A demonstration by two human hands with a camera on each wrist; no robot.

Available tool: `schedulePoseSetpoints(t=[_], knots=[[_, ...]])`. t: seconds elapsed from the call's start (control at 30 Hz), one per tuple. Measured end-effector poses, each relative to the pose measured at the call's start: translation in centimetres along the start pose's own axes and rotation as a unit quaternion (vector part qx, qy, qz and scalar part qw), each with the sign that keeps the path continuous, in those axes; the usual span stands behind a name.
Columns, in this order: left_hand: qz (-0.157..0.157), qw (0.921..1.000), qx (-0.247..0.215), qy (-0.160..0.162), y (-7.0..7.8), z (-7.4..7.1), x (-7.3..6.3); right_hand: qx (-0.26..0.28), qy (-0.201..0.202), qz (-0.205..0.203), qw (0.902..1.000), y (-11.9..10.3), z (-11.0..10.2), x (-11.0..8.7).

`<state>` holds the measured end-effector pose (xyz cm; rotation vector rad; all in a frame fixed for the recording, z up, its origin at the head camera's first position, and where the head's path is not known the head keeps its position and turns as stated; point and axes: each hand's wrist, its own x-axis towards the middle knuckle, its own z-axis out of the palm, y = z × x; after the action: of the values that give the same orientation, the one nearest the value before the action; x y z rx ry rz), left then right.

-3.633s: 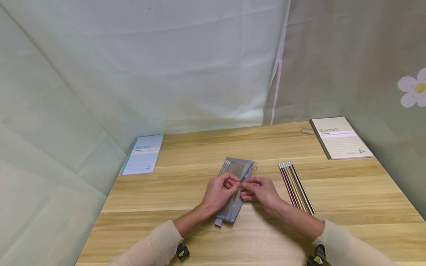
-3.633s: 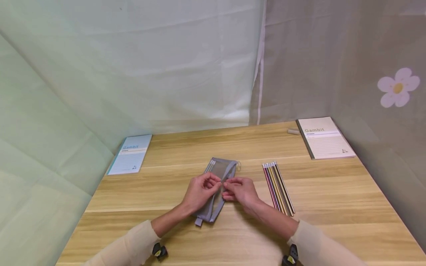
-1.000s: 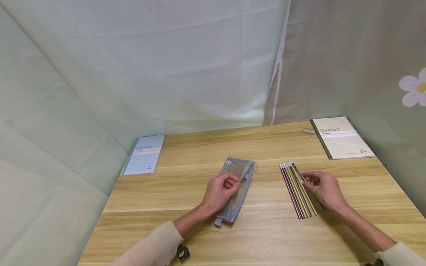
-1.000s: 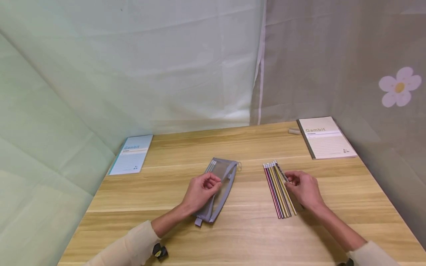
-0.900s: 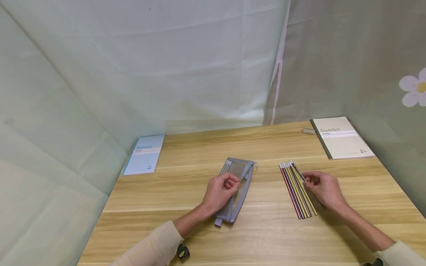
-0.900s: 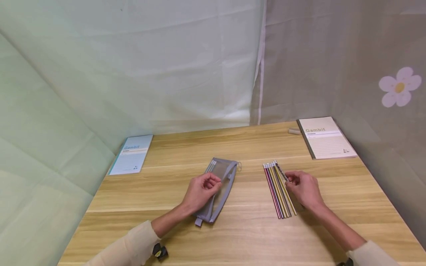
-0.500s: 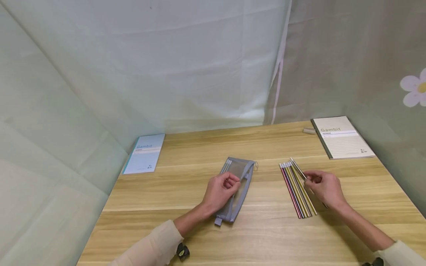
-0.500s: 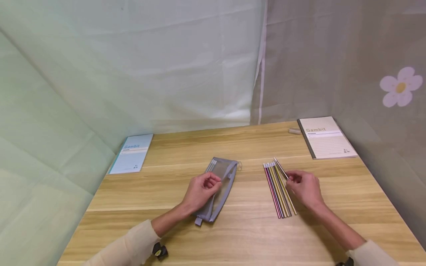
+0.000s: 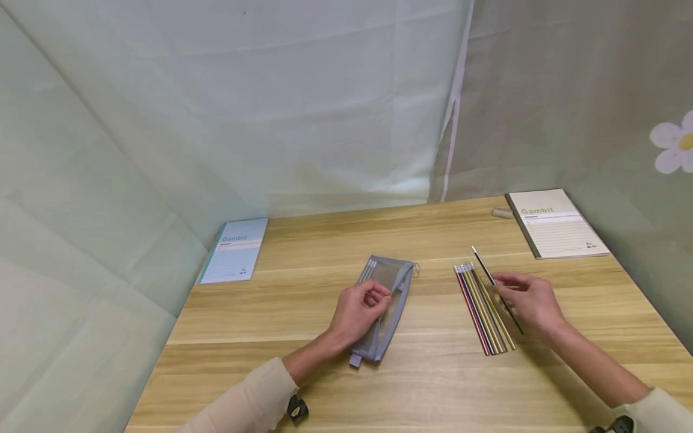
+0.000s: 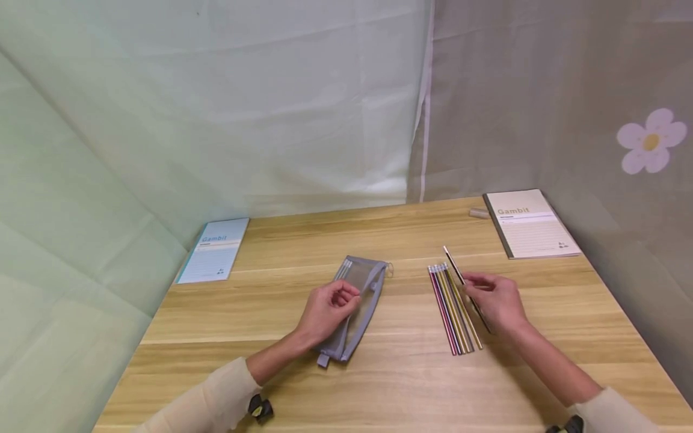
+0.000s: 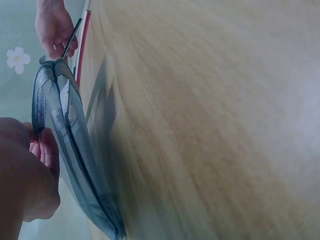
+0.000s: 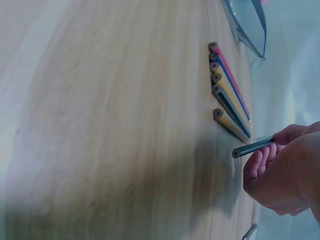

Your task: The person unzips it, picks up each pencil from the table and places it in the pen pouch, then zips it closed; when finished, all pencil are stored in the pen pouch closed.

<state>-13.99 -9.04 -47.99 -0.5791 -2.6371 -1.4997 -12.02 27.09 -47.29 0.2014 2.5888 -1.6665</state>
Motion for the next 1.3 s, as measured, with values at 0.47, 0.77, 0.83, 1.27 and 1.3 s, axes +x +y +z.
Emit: schedulePoseSetpoints(t=[0.47, 0.77, 0.83, 1.27, 1.3], knots=[[-0.004, 1.0, -0.001, 0.0, 0.0, 0.0, 0.0, 0.117, -0.042, -0.007, 0.9923, -2.8, 2.6, -0.1], [-0.007, 1.0, 0.003, -0.002, 0.1, 0.0, 0.0, 0.129, -0.11, 0.028, 0.9851, -4.1, 4.6, -0.7], [-0.007, 1.0, 0.004, -0.001, 0.0, 0.0, 0.0, 0.141, -0.123, 0.037, 0.9816, -4.3, 5.1, -0.9], [-0.004, 1.0, 0.003, 0.001, 0.1, 0.0, 0.0, 0.212, -0.191, 0.064, 0.9564, -4.2, 8.7, -1.7], [-0.004, 1.0, 0.003, 0.001, 0.1, 0.0, 0.0, 0.214, -0.196, 0.067, 0.9547, -4.3, 9.0, -1.8]])
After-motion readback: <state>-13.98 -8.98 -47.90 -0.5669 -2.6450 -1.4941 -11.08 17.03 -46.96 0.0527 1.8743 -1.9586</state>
